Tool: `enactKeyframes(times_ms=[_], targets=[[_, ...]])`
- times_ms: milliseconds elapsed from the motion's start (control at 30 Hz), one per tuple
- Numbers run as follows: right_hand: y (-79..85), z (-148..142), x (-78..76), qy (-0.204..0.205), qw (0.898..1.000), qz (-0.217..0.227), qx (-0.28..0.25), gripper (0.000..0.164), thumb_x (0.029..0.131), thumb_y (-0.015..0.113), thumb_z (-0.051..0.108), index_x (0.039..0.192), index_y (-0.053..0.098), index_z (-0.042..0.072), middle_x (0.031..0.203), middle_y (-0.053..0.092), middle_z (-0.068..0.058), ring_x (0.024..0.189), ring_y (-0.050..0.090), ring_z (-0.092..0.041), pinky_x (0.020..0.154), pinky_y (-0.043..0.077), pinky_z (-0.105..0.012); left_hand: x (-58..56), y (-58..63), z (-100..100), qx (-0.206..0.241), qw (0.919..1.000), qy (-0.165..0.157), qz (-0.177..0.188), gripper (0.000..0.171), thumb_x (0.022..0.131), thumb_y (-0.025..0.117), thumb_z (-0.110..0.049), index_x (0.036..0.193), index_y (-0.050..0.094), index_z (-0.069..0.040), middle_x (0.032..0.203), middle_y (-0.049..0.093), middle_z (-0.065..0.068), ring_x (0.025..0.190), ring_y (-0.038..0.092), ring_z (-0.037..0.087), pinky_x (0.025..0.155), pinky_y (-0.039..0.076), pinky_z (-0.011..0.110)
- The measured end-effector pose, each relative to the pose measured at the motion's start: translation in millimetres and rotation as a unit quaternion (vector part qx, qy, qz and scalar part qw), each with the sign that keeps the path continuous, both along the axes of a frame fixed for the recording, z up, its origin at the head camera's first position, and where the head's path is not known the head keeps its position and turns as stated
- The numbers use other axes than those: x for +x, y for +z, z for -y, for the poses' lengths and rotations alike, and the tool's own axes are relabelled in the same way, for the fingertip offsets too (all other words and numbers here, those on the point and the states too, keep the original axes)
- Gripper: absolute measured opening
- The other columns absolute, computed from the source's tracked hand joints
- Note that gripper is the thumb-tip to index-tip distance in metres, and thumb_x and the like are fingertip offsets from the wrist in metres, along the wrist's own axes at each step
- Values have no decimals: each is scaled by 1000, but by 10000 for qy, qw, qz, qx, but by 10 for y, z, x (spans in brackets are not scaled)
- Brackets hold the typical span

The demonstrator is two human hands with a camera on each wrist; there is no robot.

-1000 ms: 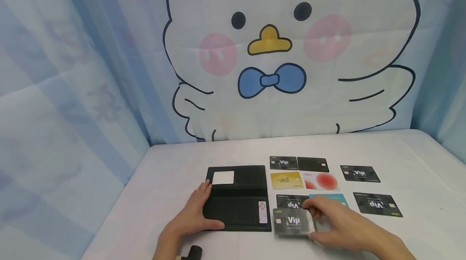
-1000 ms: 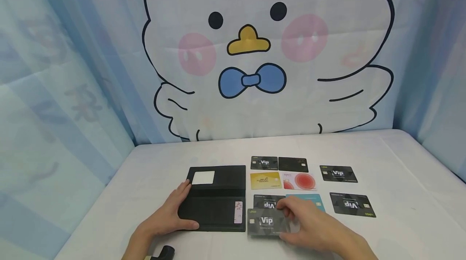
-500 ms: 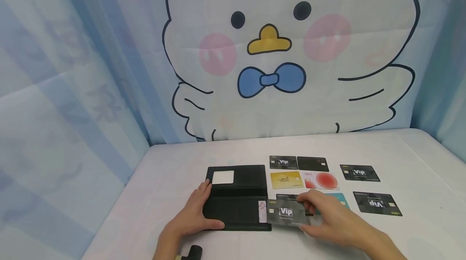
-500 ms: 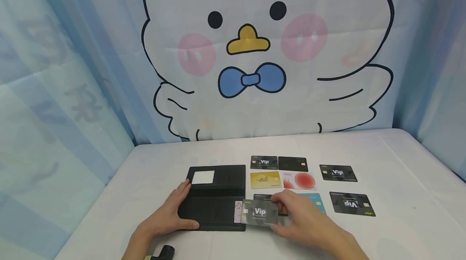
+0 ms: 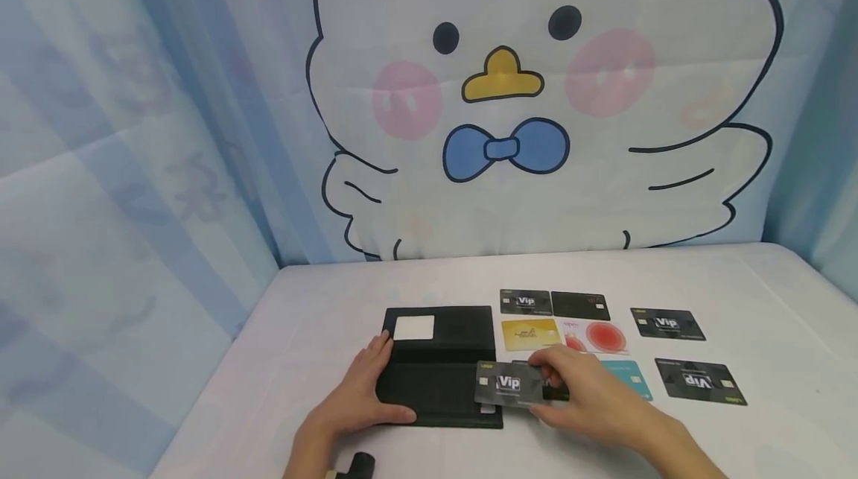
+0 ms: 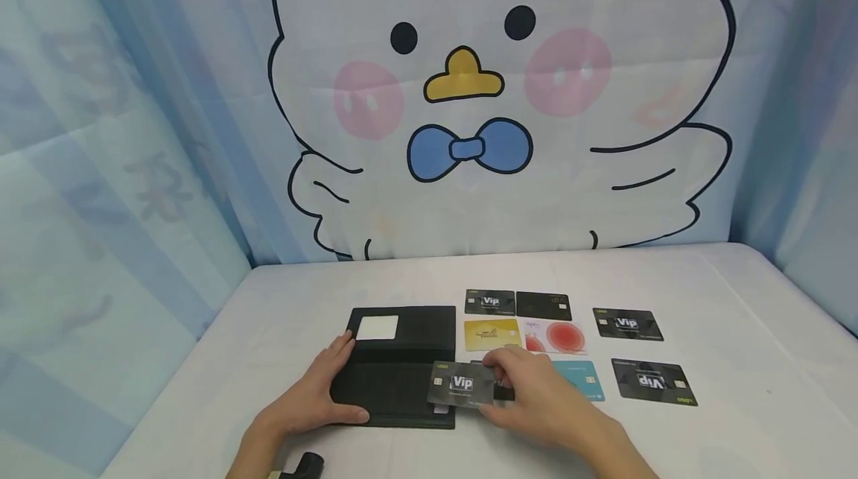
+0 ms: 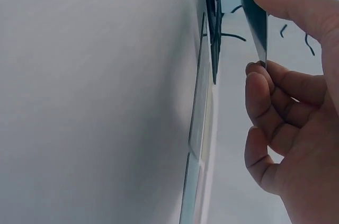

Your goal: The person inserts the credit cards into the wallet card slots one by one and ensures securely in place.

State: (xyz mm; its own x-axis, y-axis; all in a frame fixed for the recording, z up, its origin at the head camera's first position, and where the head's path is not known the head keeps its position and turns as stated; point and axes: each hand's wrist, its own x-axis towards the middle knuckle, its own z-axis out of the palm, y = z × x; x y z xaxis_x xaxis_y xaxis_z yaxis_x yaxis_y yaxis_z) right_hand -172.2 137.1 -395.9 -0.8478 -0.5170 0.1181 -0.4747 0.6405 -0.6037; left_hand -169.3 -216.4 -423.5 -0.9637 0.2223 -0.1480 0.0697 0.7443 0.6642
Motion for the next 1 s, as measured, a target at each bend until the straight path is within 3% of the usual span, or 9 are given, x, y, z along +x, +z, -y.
enactKeyframes(times_ms=[367, 700, 1000], targets=[[38, 142, -118, -232, 9983, -333, 421, 46, 74, 90, 24, 109, 63, 10, 87, 51, 9, 81, 48, -10, 73, 47, -30, -6, -21, -13, -42, 10000, 29, 13, 121, 69, 89, -52, 157, 27, 3, 166, 15, 18, 152, 9, 37, 122, 10, 56], [48, 178, -82, -317, 9986, 157, 387, 51, 73, 92, 27, 110, 62, 11, 88, 52, 7, 84, 50, -12, 73, 50, -28, -26, -19, -19, -137, 9999, 35, -14, 121, 69, 89, -52, 158, 26, 2, 166, 15, 18, 153, 9, 37, 122, 9, 55], [33, 139, -85, 191, 9968, 736, 264, 48, 76, 89, 30, 112, 64, 10, 87, 53, 6, 82, 52, -14, 72, 48, -27, -7, -16, -11, -67, 9999, 97, 9, 121, 69, 89, -52, 158, 27, 1, 167, 15, 17, 153, 9, 37, 121, 11, 56]])
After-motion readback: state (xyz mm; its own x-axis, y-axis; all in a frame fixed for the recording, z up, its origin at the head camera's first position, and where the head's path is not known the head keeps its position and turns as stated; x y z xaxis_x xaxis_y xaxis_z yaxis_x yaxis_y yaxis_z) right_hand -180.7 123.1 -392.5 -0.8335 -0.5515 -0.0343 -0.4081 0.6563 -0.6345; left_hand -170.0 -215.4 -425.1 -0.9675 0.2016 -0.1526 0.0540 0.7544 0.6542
